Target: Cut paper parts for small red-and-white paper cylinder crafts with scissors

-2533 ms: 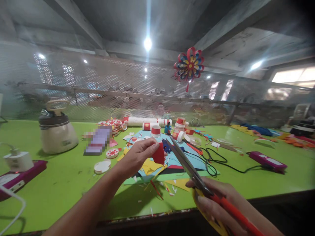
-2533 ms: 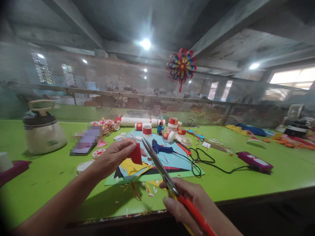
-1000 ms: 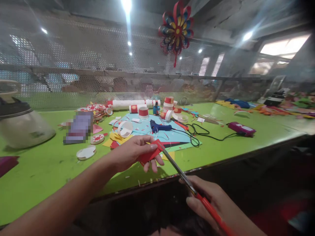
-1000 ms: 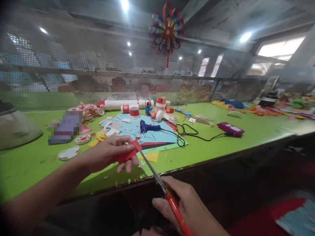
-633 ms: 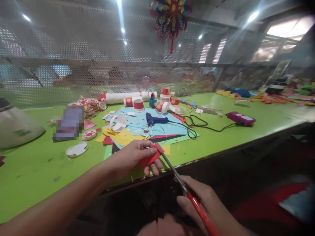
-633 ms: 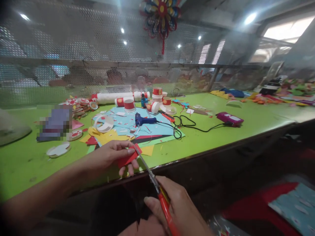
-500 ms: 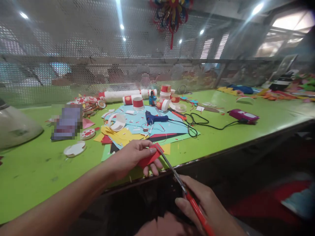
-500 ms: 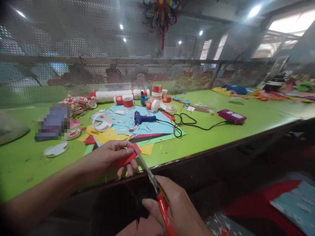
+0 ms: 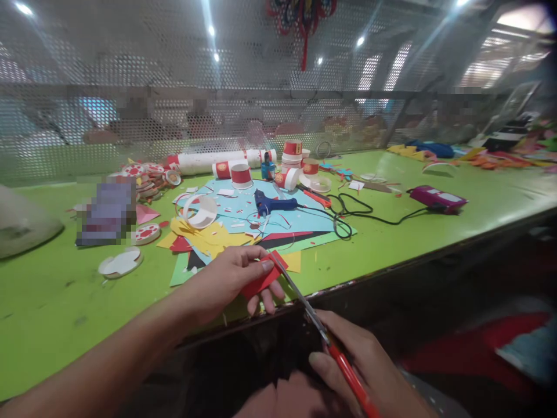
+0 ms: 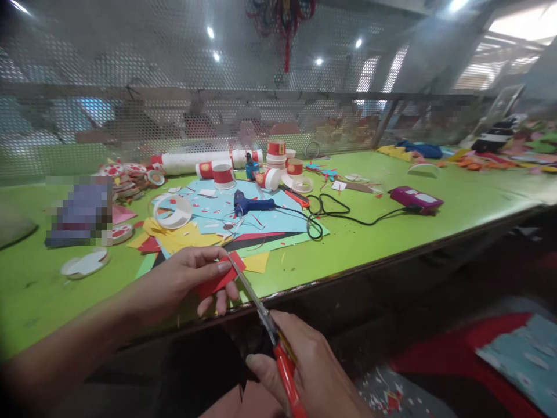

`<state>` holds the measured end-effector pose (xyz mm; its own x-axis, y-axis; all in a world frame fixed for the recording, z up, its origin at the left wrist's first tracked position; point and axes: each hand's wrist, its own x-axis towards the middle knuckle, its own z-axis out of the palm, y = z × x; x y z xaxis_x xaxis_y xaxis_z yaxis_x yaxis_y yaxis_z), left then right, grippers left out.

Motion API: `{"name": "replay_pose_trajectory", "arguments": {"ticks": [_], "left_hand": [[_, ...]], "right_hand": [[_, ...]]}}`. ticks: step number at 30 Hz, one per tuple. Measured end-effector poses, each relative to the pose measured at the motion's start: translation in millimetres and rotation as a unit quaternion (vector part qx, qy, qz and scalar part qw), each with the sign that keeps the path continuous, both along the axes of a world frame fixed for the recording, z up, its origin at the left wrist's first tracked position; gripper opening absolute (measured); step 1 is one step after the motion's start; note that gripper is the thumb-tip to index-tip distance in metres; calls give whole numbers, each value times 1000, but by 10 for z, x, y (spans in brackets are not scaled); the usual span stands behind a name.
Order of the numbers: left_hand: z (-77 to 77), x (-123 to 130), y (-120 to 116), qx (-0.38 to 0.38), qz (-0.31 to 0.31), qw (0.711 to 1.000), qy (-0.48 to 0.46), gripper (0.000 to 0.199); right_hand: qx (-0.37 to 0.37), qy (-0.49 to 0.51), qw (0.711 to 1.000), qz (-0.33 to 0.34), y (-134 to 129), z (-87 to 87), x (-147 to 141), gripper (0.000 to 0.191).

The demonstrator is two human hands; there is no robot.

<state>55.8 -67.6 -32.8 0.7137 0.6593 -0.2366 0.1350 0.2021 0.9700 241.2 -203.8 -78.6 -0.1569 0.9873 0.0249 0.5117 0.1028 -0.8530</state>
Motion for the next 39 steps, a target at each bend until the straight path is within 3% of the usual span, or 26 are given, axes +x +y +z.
{"name": "replay_pose_trajectory", "arguments": {"ticks": [9, 32, 39], "left_hand": [[16, -8, 0, -1, 7, 1000, 13, 22], [4, -18, -9, -1, 0, 1000, 1, 19], [-10, -25, -10, 0, 1, 1000, -5, 18]], "right_hand": [[18, -5, 1000, -3, 5, -46, 11, 20], [16, 38, 999, 32, 16, 106, -45, 29], [29, 31, 999, 19, 15, 78, -61, 27]]}}
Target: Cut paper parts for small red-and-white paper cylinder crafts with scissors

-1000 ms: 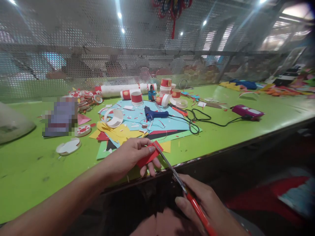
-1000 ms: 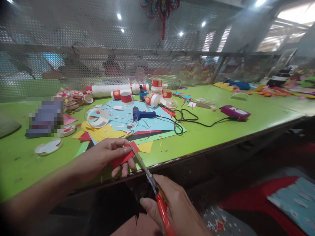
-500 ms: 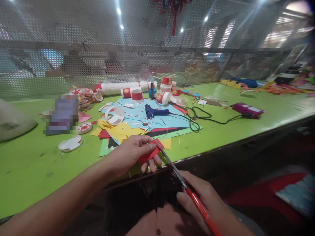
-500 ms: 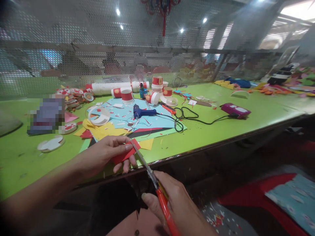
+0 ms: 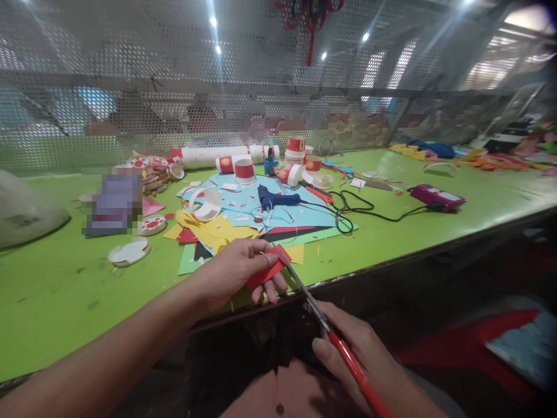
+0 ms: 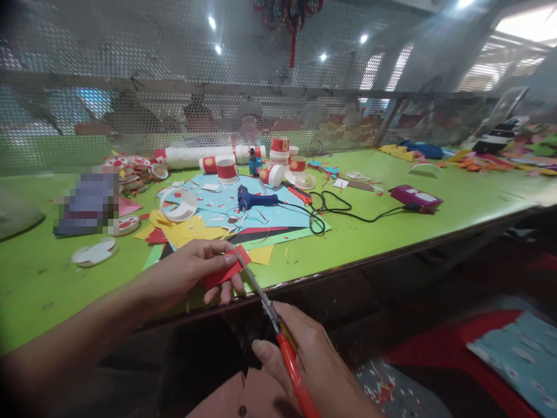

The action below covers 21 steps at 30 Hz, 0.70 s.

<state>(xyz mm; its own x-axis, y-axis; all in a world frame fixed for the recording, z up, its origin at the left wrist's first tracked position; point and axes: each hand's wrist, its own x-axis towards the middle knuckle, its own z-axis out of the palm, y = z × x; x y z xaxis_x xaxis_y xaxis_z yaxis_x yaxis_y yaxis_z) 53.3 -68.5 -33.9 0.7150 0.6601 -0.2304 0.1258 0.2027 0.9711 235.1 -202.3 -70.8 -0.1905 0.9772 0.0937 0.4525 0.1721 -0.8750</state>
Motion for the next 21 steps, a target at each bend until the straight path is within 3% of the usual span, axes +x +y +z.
{"name": "replay_pose_trajectory", "arguments": {"ticks": [12, 21], "left_hand": [[7, 4, -5, -4, 0, 1000, -1, 19], [46, 14, -21, 3, 0, 1000, 12, 24]], "right_hand": [[28, 17, 999, -33, -5, -151, -23, 28], [15, 16, 1000, -16, -8, -167, 0, 26]]}}
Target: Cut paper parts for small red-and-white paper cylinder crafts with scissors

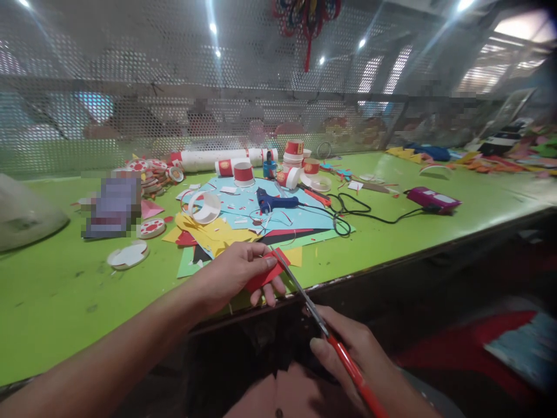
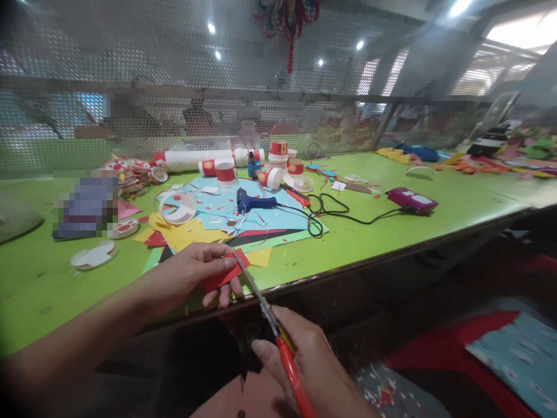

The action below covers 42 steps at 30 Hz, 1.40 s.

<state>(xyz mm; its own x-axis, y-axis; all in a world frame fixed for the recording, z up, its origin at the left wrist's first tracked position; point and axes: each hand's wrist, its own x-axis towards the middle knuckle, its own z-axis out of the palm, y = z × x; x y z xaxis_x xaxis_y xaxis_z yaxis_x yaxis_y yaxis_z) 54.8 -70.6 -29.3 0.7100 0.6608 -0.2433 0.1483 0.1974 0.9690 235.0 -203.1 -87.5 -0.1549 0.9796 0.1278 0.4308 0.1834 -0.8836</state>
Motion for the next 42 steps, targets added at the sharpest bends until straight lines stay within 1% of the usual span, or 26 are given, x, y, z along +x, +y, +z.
{"name": "replay_pose_trajectory", "arguments": {"ticks": [5, 10, 15, 21, 26, 29, 33, 35, 38, 40, 42], "left_hand": [[-5, -2, 6, 0, 3, 1000, 10, 26], [1, -4, 4, 1, 2, 1000, 20, 26], [13, -1, 11, 0, -1, 1000, 23, 26], [20, 0, 8, -15, 3, 1000, 21, 23], [9, -6, 6, -17, 8, 1000, 12, 19], [6, -48, 24, -18, 17, 1000, -6, 14], [14, -135, 64, -14, 49, 997, -56, 11], [20, -163, 77, -4, 51, 995, -82, 10], [22, -165, 78, 17, 35, 994, -98, 11], [15, -151, 69, 21, 30, 994, -100, 12], [5, -139, 59, 7, 25, 995, -96, 11]], "right_hand": [[-1, -11, 1000, -2, 0, -7, 2, 25], [-9, -33, 999, -16, -4, -27, 5, 19], [-4, -25, 1000, -16, -6, -52, -11, 25], [3, -25, 999, -37, -21, -59, -33, 25], [-10, -18, 998, -64, -26, -67, -63, 27], [-12, 3, 996, -87, -30, -61, -83, 29], [-19, 38, 990, -137, -44, -56, -67, 35], [-34, 52, 986, -154, -52, -65, -38, 40], [-42, 62, 987, -142, -67, -92, 3, 44], [-47, 65, 989, -121, -77, -106, 14, 42], [-42, 74, 993, -88, -84, -105, 8, 37]]}}
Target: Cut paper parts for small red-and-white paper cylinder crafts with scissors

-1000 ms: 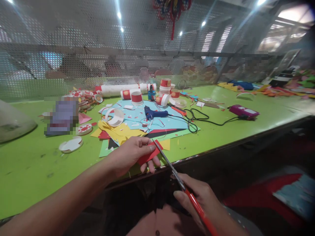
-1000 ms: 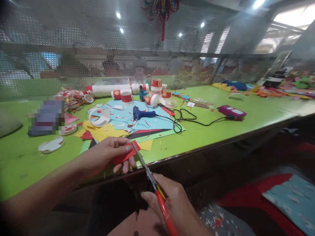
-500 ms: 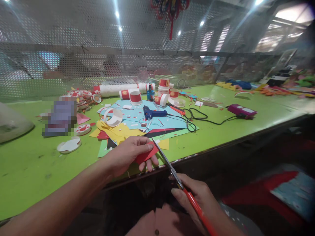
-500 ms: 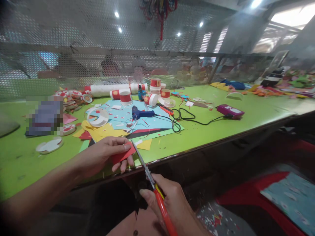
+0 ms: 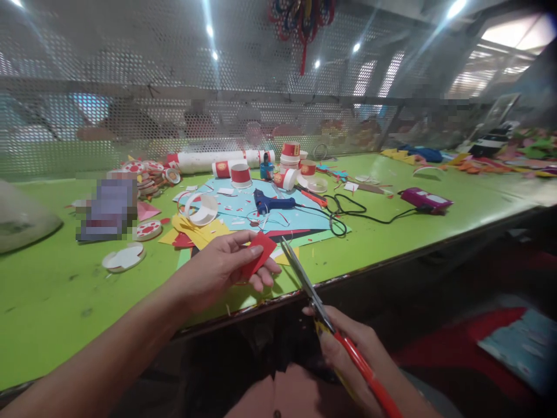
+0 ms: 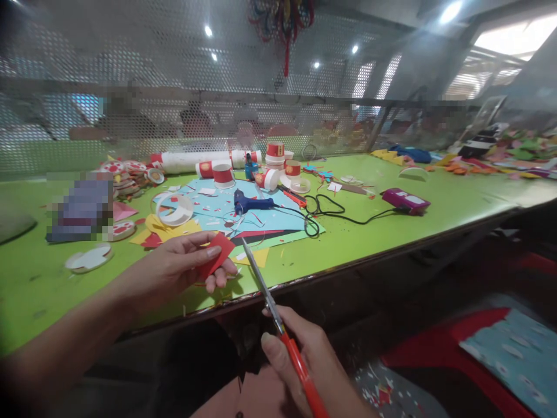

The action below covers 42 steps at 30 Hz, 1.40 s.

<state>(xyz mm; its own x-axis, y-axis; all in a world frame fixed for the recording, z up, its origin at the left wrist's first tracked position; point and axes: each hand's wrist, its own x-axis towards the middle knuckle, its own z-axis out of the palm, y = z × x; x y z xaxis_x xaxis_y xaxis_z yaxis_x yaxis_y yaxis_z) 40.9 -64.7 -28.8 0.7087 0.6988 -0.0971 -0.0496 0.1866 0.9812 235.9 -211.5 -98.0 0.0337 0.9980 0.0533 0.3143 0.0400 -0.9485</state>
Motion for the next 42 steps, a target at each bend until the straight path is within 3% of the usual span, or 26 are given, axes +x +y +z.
{"name": "replay_pose_trajectory", "arguments": {"ticks": [5, 12, 42], "left_hand": [[-8, 0, -25, -23, -30, 999, 10, 10], [-1, 17, -42, -28, -65, 997, 28, 13], [-6, 32, -38, -40, -58, 995, 70, 19]], "right_hand": [[53, -24, 997, 57, 18, 75, -19, 28], [35, -126, 988, 83, 44, 118, 9, 18], [46, -160, 984, 65, 40, 44, 13, 14]]}}
